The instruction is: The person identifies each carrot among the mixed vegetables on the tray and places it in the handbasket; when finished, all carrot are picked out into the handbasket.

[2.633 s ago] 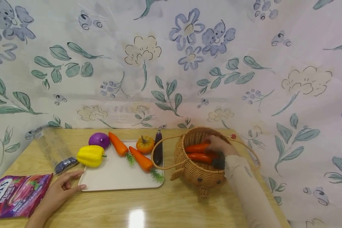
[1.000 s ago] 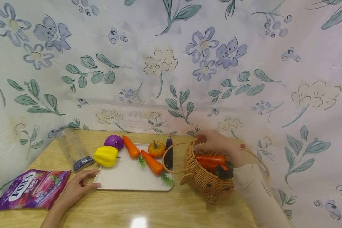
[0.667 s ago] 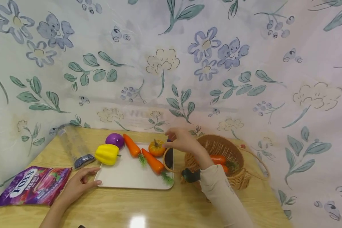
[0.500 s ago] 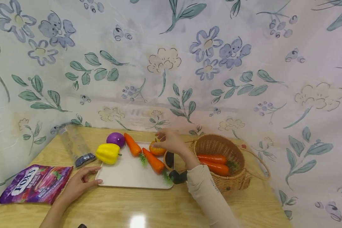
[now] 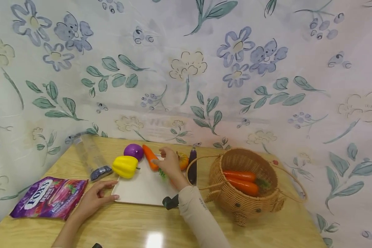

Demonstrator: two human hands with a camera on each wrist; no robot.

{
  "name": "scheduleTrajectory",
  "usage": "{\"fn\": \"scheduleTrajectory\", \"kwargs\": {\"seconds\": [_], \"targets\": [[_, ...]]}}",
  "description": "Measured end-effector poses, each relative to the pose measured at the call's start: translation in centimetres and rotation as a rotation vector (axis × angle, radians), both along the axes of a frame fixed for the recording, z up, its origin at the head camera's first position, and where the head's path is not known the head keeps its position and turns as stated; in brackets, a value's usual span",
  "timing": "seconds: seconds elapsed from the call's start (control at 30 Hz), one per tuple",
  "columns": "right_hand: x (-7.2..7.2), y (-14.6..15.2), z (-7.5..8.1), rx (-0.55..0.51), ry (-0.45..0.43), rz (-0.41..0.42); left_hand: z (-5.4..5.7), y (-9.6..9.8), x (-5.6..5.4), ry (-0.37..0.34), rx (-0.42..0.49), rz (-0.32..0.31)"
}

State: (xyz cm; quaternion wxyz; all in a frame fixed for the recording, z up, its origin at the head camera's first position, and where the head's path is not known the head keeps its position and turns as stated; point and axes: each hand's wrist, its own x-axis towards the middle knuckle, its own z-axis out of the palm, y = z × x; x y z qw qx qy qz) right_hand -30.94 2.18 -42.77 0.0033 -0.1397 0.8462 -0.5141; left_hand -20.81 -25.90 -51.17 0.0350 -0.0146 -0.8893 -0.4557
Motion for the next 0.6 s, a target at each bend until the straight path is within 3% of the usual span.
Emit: {"fn": "scheduleTrajectory", "kwargs": {"seconds": [0.2, 0.43, 0.6], "targets": [[-1.0, -1.7, -2.7, 0.047, 0.052, -0.084, 0.1, 0.2, -0.2, -0.009, 0.001, 0.013], [-1.0, -3.2, -4.0, 0.056, 0.08, -0.175, 0.1, 0.3, -0.2, 0.003, 0.022, 0.01], [-1.0, -4.3, -5.1, 0.128, 0.097, -0.232, 0.0, 0.2, 0.0, -0.006, 0.024, 0.031]]}}
